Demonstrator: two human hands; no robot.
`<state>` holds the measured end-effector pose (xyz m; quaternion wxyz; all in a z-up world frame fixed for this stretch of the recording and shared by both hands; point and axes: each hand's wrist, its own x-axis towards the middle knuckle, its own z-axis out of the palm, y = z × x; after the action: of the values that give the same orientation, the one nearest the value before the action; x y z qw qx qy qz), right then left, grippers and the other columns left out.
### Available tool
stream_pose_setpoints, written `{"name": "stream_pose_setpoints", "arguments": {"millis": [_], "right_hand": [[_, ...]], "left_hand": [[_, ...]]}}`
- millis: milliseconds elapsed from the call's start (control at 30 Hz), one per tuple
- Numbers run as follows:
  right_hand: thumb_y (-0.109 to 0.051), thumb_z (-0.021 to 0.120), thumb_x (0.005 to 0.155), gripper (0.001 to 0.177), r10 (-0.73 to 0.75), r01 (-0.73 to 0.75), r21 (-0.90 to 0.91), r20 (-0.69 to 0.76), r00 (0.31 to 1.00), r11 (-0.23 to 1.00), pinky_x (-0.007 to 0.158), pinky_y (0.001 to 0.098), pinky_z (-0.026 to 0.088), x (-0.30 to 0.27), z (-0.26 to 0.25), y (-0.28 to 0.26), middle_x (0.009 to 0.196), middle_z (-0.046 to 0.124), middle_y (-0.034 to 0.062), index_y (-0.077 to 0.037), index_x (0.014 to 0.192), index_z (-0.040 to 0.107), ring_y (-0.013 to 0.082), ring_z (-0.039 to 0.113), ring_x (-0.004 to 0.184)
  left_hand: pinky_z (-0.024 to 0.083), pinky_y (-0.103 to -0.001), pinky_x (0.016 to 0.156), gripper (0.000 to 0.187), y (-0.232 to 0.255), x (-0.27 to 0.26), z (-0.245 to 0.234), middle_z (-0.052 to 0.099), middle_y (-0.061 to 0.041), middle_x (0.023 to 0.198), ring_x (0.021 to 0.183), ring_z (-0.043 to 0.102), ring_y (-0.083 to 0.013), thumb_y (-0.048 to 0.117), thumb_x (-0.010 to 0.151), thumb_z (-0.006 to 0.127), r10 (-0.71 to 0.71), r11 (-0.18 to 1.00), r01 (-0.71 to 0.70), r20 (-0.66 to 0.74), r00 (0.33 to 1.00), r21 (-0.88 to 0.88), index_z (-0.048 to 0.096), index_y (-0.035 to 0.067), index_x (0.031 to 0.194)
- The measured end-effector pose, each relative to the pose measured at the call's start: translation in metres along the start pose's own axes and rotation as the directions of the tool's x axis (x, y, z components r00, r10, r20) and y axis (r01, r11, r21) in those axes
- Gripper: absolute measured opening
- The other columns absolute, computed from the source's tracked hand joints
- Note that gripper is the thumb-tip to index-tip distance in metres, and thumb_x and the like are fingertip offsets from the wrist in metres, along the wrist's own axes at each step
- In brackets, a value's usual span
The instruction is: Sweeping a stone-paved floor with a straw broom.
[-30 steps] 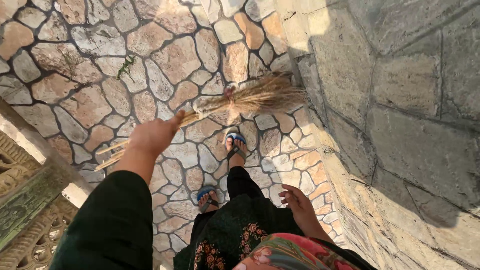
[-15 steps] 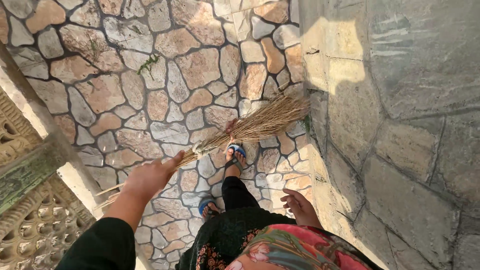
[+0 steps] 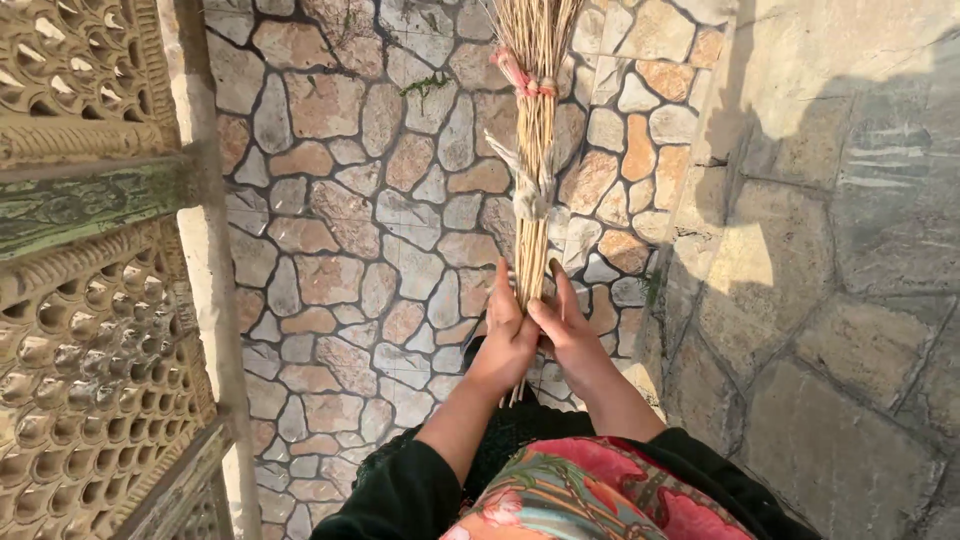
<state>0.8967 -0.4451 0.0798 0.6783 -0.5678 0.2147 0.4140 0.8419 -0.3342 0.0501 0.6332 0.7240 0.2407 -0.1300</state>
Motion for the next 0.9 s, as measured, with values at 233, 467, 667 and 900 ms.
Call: {"name": "stream_pose_setpoints", "arguments": {"millis": [233,467,667,900], "right_hand": [[-0.003,0.061,0.098,0.068,-0.150,0.188,-0.260,0.160,0.976,0.947,0.103,0.0348,0.048,-0.089,-0.007,0.099,0.136,0.062,0.0092,-0.007,0.161,0.038,0.0184,0.061,0.119],[-0.019,0.065,0.095,0.076,0.185,0.113,-0.957,0.166,0.969,0.266,0.063,0.0467,0.054,-0.204,-0.007,0.101,0.105,0.069,0.0160,-0.023,0.159,0.025,0.0335,0.069,0.073],[-0.015,0.052,0.099,0.067,0.403,0.610,-0.778,0.515,0.756,-0.149,0.060,0.0508,0.053,-0.197,-0.064,0.169,0.091,0.061,0.0176,-0.041,0.157,0.031,0.0380,0.067,0.069],[-0.006,0.037,0.097,0.078,0.582,0.546,-0.644,0.187,0.792,-0.536,0.077,0.0474,0.058,-0.070,-0.137,0.101,0.104,0.060,0.0159,-0.062,0.150,0.034,0.0355,0.071,0.088]], "left_hand": [[0.024,-0.040,0.122,0.071,-0.013,-0.196,-0.032,0.041,-0.019,0.158,0.148,0.036,-0.0351,0.017,0.099,0.050,0.050,0.974,-0.047,0.007,0.999,-0.221,0.022,0.000,0.162],[0.051,-0.035,0.091,0.054,-0.166,-0.422,-0.088,0.057,-0.011,0.141,0.116,0.063,-0.0223,0.000,0.090,0.050,-0.502,0.852,0.393,-0.321,0.803,-0.347,0.050,0.008,0.144],[0.050,-0.031,0.086,0.043,-0.187,-0.468,-0.088,0.064,-0.010,0.133,0.110,0.065,-0.0208,-0.002,0.092,0.046,-0.658,0.751,0.486,-0.448,0.605,-0.447,0.057,0.005,0.133],[0.054,-0.032,0.079,0.042,-0.165,-0.407,-0.029,0.063,-0.010,0.123,0.112,0.065,-0.0153,0.000,0.093,0.052,-0.685,0.719,0.525,-0.339,0.645,-0.455,0.057,0.009,0.133]]}}
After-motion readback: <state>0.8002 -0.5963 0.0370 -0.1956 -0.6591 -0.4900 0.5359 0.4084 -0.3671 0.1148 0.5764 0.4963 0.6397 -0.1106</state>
